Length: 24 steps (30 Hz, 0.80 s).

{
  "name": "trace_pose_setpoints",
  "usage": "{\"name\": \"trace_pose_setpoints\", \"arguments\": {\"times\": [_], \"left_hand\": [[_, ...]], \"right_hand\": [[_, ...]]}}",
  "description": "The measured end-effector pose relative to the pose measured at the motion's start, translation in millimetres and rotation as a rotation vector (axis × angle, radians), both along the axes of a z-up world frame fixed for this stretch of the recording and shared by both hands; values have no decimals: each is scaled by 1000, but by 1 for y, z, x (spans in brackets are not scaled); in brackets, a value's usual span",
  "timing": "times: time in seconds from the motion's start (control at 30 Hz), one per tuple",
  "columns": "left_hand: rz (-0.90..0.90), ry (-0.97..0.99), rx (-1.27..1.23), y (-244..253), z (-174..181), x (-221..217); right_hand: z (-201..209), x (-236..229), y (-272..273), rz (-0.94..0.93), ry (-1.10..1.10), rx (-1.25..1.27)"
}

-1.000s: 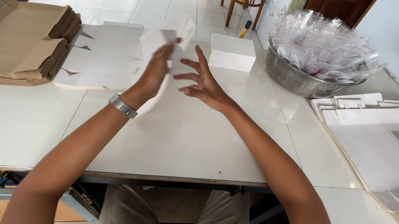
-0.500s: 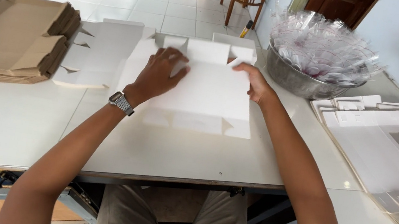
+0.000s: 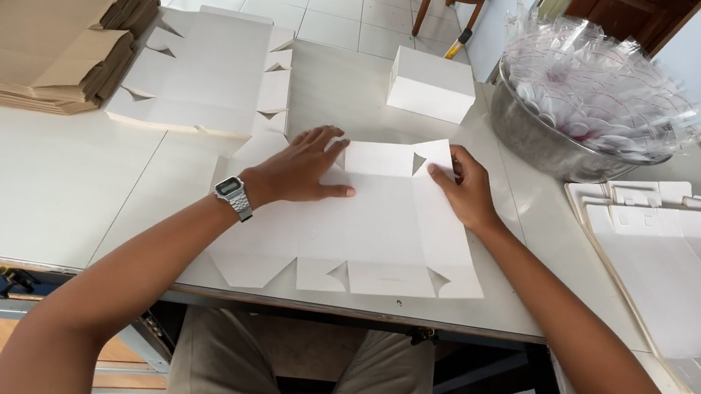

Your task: The person assembles a white cardboard box by folding its sides and securing the tabs. They then place the finished box on the table and begin folding another flat cardboard sheet.

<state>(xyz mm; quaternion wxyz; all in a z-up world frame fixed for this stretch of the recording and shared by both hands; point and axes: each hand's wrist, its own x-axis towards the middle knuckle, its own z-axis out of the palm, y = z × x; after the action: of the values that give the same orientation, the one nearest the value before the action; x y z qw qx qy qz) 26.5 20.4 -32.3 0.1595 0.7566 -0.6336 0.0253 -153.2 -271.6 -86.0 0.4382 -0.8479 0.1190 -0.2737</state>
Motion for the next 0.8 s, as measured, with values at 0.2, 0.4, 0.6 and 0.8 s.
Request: {"name": "trace_pose_setpoints", "arguments": {"times": [0.2, 0.4, 0.6, 0.8], "left_hand": [[18, 118, 12, 7, 7, -5], [68, 104, 31, -2, -3, 4], [72, 105, 5, -1, -2, 2], [92, 82, 107, 1, 5, 5]], "right_hand": [[8, -3, 2, -60, 30, 81], [-3, -1, -8, -112, 14, 94], [30, -10, 29, -199, 39, -175], [22, -6, 27, -315, 427, -628]]}}
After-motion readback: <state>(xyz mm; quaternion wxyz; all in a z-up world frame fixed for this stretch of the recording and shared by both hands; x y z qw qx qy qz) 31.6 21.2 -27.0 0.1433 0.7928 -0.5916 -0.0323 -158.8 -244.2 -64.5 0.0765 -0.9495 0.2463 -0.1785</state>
